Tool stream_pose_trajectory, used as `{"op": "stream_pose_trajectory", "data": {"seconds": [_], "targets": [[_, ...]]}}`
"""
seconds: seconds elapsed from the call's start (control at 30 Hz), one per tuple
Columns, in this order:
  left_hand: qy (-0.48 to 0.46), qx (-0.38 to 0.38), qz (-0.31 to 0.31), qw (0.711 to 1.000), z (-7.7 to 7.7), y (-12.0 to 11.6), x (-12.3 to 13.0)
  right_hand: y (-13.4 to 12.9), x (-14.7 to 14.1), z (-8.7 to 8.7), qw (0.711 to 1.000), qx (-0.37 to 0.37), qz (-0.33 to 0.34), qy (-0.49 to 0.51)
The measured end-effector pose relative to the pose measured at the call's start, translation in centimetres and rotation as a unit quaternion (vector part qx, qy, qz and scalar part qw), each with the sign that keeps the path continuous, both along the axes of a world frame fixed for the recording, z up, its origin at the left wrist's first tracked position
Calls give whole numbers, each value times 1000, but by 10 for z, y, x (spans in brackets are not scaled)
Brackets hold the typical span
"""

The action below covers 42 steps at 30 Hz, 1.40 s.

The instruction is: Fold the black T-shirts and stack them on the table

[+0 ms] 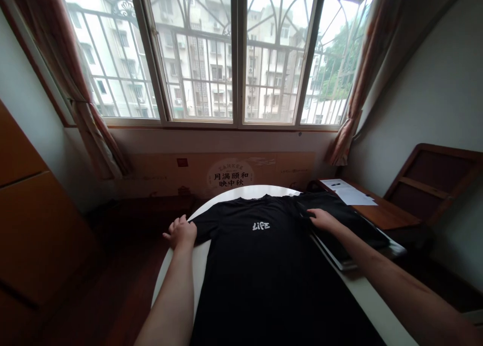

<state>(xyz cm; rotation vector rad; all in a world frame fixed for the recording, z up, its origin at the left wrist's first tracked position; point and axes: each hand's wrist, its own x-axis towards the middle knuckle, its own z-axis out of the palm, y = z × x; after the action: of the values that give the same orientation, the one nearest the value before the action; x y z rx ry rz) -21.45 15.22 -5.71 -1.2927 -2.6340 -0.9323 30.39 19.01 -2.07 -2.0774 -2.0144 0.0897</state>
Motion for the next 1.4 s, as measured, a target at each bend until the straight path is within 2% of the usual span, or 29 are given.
{"op": "stream_pose_trajectory", "data": {"seconds": [0.13, 0.3, 0.5, 0.57, 0.63, 0.73, 0.8, 0.9, 1.0, 1.1, 1.2, 1.4], "targets": [[22, 66, -25, 997, 9, 0, 10, -12, -2, -5, 1000, -21, 18, -6], [85, 158, -70, 981, 14, 1, 18, -28, -29, -4, 999, -12, 28, -37], [98, 173, -82, 977, 15, 1, 15, -42, -68, -10, 995, 2, 89, -54], [96, 170, -89, 977, 17, 0, 15, -48, -79, -13, 991, 6, 124, -46], [93, 167, -90, 977, 19, -1, 15, -55, -85, -15, 981, -5, 189, -36], [88, 164, -89, 978, 18, 0, 14, -62, -82, -12, 964, -26, 265, -16], [86, 162, -89, 979, 16, 1, 13, -59, -75, -8, 970, -14, 243, -5], [82, 160, -92, 979, 14, 4, 11, -45, -67, -1, 991, 4, 135, 1], [78, 158, -95, 980, 12, 5, 10, -25, -71, 1, 998, -29, 53, -8], [75, 159, -96, 980, 10, 6, 7, -8, -83, -1, 998, -60, 29, -17], [69, 159, -96, 980, 7, 7, 5, 4, -94, -4, 998, -61, 18, -11], [51, 142, -105, 983, -3, 14, -1, 20, -95, -6, 998, -8, 23, 61]]}}
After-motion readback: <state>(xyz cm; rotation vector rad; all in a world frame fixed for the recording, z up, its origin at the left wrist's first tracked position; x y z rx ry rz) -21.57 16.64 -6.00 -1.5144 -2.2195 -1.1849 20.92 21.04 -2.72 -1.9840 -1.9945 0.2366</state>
